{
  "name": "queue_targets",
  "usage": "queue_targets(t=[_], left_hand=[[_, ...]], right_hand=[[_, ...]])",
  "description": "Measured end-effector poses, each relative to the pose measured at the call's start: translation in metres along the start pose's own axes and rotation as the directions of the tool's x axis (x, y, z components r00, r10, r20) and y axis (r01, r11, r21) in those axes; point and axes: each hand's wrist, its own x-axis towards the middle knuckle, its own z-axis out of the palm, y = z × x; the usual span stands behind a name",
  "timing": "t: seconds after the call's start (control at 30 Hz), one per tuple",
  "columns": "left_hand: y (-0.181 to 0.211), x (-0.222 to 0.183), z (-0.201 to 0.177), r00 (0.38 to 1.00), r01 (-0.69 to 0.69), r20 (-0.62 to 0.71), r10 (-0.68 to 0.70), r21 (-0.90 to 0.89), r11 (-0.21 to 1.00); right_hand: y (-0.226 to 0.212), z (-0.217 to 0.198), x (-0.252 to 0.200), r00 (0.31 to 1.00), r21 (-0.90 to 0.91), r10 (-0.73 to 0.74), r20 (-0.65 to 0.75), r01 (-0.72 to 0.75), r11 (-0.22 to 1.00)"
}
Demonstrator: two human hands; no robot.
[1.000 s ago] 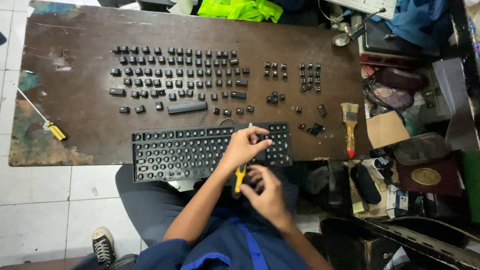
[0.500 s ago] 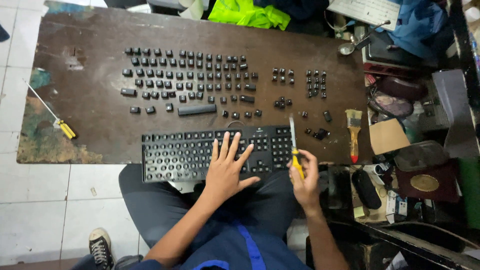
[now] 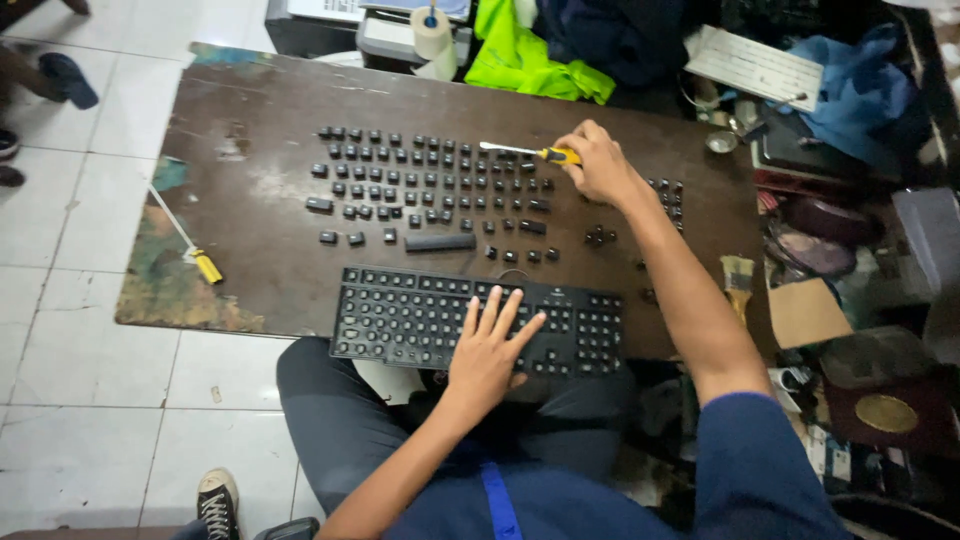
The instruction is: Cleaning a keyboard frame with a brush and then reassembling it by inserting small mechanical components into the base.
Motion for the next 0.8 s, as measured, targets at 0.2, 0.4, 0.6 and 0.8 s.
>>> queue_targets(t=[0.2, 0.4, 0.6, 0.8], left_hand=[[0.002, 0.000, -0.006, 0.999, 0.034, 0.022, -0.033, -0.062, 0.998], [-0.001, -0.001, -0.006, 0.998, 0.013, 0.065, -0.006, -0.100, 0.995], [-0.009, 0.000, 0.043, 0.990, -0.037, -0.135, 0.045, 0.057, 0.998], [-0.011, 0.001, 0.039, 0.978, -0.057, -0.200, 0.058, 0.008, 0.998]], right_hand=[[-0.003, 0.053, 0.089, 0.996, 0.051, 0.001, 0.093, -0.005, 0.999], [-0.019, 0.064, 0.118, 0.973, -0.054, 0.091, 0.214, -0.081, 0.995], [-0.044, 0.018, 0.119, 0.938, 0.005, 0.087, 0.335, -0.094, 0.996], [-0.059, -0.040, 0.066, 0.998, 0.238, 0.056, 0.010, -0.057, 0.970]])
